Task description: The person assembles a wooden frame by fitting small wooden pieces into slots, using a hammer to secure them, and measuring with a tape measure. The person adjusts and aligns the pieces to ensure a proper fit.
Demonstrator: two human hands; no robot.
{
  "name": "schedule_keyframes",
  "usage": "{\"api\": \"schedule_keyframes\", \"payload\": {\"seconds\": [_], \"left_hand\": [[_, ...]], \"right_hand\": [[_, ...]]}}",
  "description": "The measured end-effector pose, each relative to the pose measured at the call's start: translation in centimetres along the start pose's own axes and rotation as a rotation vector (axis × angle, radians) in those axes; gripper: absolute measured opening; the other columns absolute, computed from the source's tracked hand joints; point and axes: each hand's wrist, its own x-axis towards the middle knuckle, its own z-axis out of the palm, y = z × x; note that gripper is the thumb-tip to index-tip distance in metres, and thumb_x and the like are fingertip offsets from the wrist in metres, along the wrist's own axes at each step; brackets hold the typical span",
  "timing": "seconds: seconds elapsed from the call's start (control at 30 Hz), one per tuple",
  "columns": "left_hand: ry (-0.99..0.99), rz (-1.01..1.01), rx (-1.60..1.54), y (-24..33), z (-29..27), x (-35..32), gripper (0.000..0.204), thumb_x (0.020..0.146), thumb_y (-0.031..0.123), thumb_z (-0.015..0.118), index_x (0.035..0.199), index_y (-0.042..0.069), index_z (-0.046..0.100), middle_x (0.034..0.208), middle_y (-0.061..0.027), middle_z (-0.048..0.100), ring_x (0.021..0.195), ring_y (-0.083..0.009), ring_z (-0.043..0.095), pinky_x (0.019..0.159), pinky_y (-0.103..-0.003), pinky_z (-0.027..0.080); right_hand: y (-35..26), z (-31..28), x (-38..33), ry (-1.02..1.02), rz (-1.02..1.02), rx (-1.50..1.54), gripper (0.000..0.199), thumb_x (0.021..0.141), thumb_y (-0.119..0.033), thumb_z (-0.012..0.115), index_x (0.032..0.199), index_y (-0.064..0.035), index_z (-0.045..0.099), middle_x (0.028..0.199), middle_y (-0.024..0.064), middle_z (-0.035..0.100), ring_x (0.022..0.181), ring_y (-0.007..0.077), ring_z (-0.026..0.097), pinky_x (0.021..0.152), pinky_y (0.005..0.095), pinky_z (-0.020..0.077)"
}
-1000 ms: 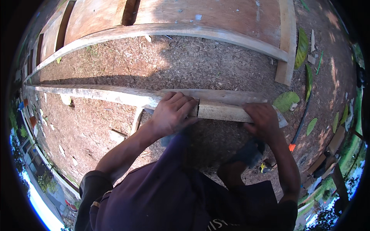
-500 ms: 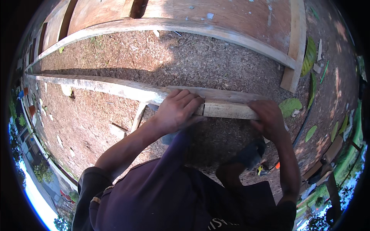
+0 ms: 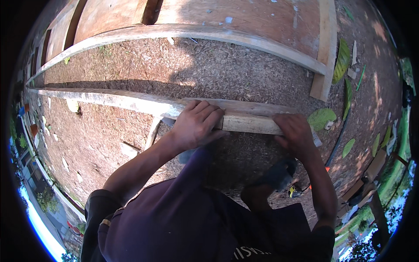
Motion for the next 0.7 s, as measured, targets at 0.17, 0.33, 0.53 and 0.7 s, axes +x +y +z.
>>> {"api": "schedule_keyframes", "payload": {"seconds": [0.17,0.33,0.53,0.7], "left_hand": [[0.013,-0.018,0.004,0.2,0.3,-0.1,0.056,0.074,0.038,0.090,0.110,0.001,0.069,0.101,-0.0104,0.072,0.093,-0.0277,0.069,0.079,-0.040,0.052],[0.009,-0.032,0.011,0.3,0.2,0.0,0.055,0.074,0.039,0.090,0.109,0.001,0.069,0.098,-0.0095,0.071,0.091,-0.0274,0.069,0.080,-0.040,0.053],[0.006,-0.005,-0.013,0.0,0.0,-0.2,0.062,0.075,0.042,0.090,0.114,0.001,0.067,0.103,-0.0105,0.072,0.094,-0.0293,0.070,0.084,-0.042,0.054],[0.017,-0.092,-0.269,-0.5,-1.9,-0.2,0.063,0.083,0.037,0.086,0.128,0.001,0.060,0.119,-0.0165,0.068,0.107,-0.0363,0.069,0.094,-0.045,0.055]], "right_hand": [[0.3,0.5,-0.1,0.012,0.002,-0.007,0.066,0.069,-0.013,0.085,0.130,-0.0024,0.061,0.124,0.0160,0.070,0.117,0.0333,0.066,0.102,0.0483,0.0476],[0.2,0.6,0.0,0.025,0.022,0.006,0.067,0.068,-0.013,0.086,0.130,-0.0030,0.061,0.122,0.0157,0.070,0.115,0.0336,0.066,0.103,0.0481,0.0478],[-0.1,0.6,0.1,0.030,0.034,0.003,0.068,0.068,-0.012,0.086,0.130,-0.0028,0.060,0.121,0.0160,0.070,0.114,0.0341,0.066,0.103,0.0478,0.0476],[-0.1,0.5,0.0,0.035,0.041,0.005,0.068,0.068,-0.012,0.086,0.131,-0.0046,0.061,0.122,0.0163,0.070,0.116,0.0350,0.065,0.104,0.0485,0.0475]]}}
